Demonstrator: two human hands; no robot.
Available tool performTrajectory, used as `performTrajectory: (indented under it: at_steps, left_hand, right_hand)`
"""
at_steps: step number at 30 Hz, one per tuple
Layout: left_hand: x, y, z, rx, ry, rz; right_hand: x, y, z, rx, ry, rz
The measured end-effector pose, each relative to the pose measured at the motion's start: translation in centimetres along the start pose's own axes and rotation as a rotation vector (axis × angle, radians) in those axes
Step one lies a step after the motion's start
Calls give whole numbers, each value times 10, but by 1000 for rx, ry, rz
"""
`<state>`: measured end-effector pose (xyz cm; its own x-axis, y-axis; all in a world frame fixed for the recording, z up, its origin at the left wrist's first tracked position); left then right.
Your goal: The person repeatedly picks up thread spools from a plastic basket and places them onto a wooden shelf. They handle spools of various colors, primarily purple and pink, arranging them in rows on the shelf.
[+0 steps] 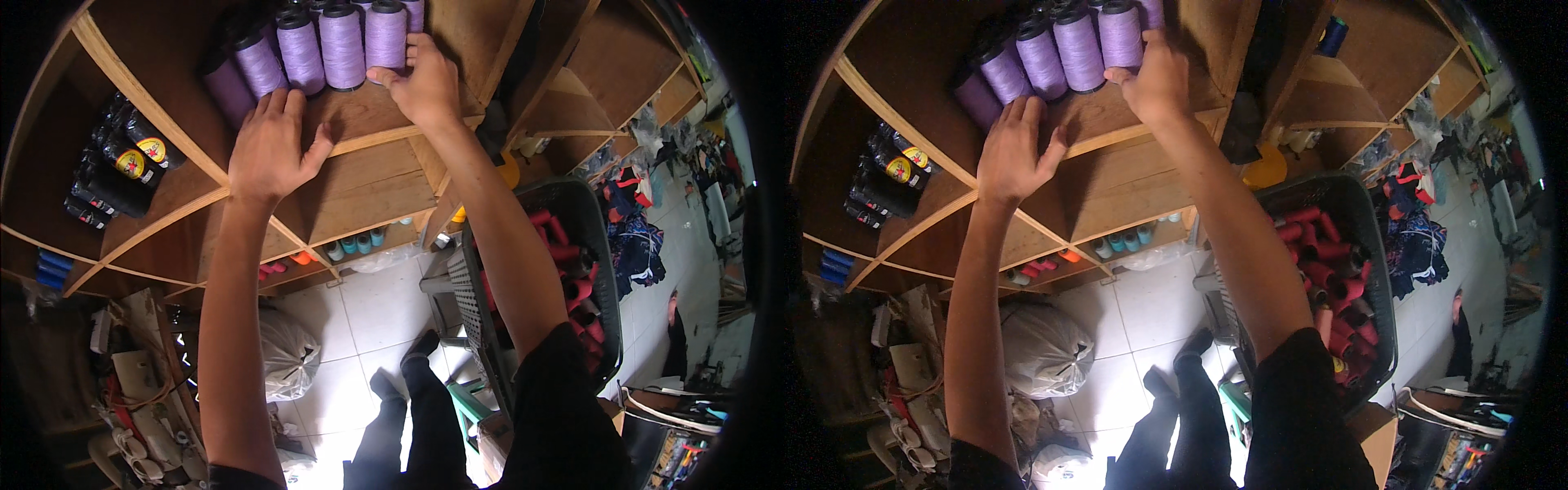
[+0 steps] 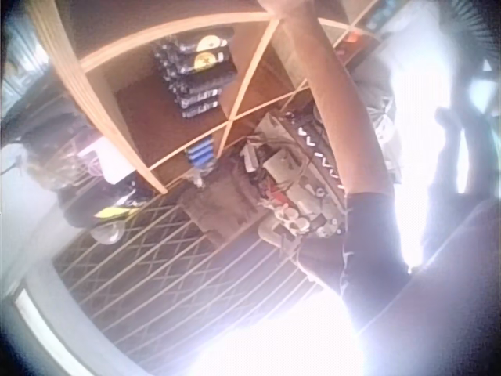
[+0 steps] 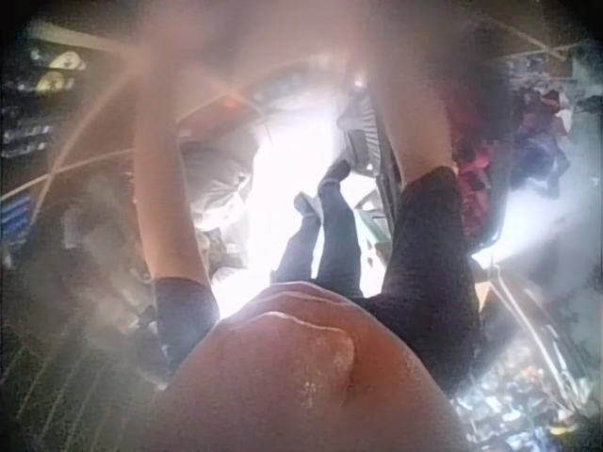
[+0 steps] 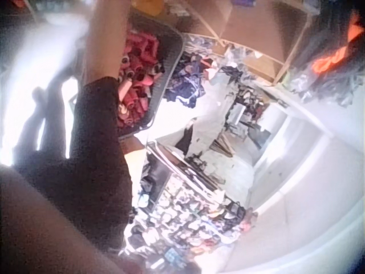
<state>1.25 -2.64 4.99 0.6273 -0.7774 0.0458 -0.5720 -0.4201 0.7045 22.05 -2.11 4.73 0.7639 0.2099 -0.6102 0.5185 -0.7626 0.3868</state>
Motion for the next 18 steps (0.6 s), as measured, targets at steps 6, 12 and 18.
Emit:
performTrajectory:
  at_steps: [6,12,18]
  left_hand:
    - [-2,1,-1,-16,28,-14]
    - [0,0,-4,2,41,12]
    - [-4,1,-2,-22,62,6]
  right_hand:
    - [3,21,-9,202,6,-124]
    - [48,-3,-83,253,-390,-440]
    - [38,-37,-69,11,-599,-705]
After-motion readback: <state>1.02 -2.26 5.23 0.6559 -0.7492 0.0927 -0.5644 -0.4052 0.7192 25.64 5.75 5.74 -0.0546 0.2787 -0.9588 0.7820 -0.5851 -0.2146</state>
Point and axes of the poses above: each hand's wrist, its own z-axis away from the middle knuckle, its own y-axis out of the back of the hand, x = y × z, the point moved 6 cm from there along -z, towards the middle knuckle, and after that the axes turned 6 degrees about x, right-handed, at the moved point
